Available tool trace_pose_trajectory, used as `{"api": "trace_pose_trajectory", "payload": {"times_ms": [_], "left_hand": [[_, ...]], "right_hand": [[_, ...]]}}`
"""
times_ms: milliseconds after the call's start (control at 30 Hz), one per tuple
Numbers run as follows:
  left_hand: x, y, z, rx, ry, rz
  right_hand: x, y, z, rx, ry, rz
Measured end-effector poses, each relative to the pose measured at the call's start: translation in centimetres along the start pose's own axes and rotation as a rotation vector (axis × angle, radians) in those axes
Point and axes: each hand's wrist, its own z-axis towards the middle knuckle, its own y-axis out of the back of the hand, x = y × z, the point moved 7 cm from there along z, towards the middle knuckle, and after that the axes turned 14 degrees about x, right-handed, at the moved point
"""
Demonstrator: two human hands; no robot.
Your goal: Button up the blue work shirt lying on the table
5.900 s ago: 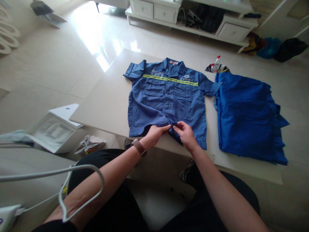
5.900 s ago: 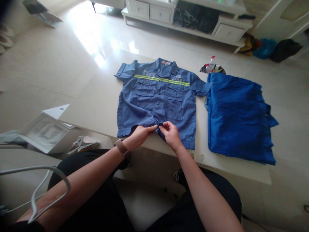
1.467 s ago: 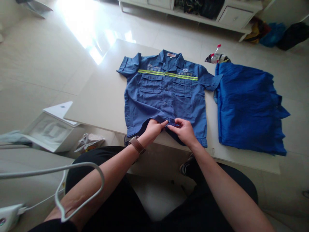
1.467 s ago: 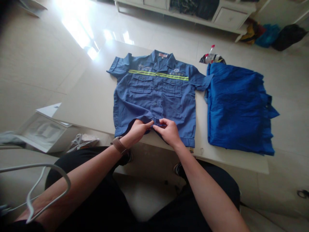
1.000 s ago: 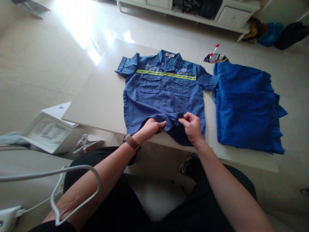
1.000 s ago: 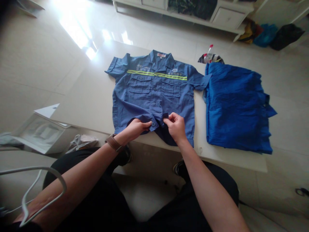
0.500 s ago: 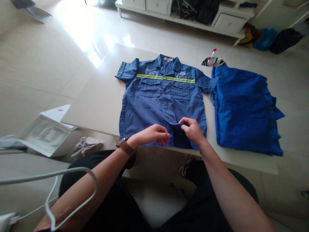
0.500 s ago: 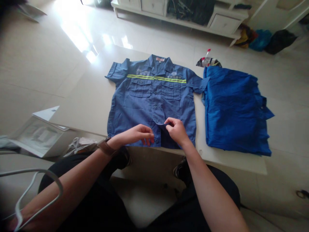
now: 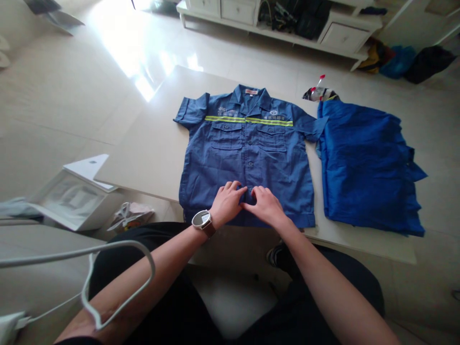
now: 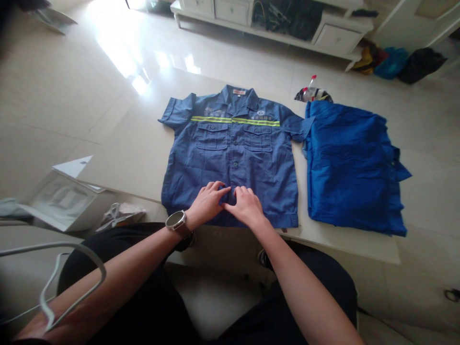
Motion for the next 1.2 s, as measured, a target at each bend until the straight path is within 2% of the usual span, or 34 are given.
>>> {"api": "trace_pose_trajectory", "payload": {"times_ms": [233,367,467,667,767,1000,1100,1200], "left_hand": [[0.1,0.4,0.2,0.030,0.034,0.019],[0.2,0.5,0.0,0.011,0.085,0.051],[0.2,0.5,0.1,0.006,0.089,0.049],[0.1,0.9,0.6,-0.066,0.102,-0.168],[-0.2,1.4,0.7,-0.125,0.066,-0.300],[-0.2,1.9,1.0,-0.193,-0.050,-0.502],[-0.1,2.1,1.2,-0.197,-0.081,-0.559],[0.2,2.6,1.2,-0.224,-0.078,-0.578]], "right_hand": [[0.4,-0.8,-0.1,-0.041,-0.130,-0.122],[0.5,-0.4,-0.1,-0.082,-0.119,-0.082],[-0.3,0.0,0.3,-0.124,-0.098,0.073],[-2.3,-0.2,2.2,-0.120,0.048,0.764],[-2.3,0.1,2.3,-0.082,0.069,0.974],[-1.3,0.5,1.3,0.016,0.065,1.174],[-1.3,0.7,1.3,0.025,0.089,1.133],[-1.4,1.2,1.2,-0.023,0.120,1.021]]}}
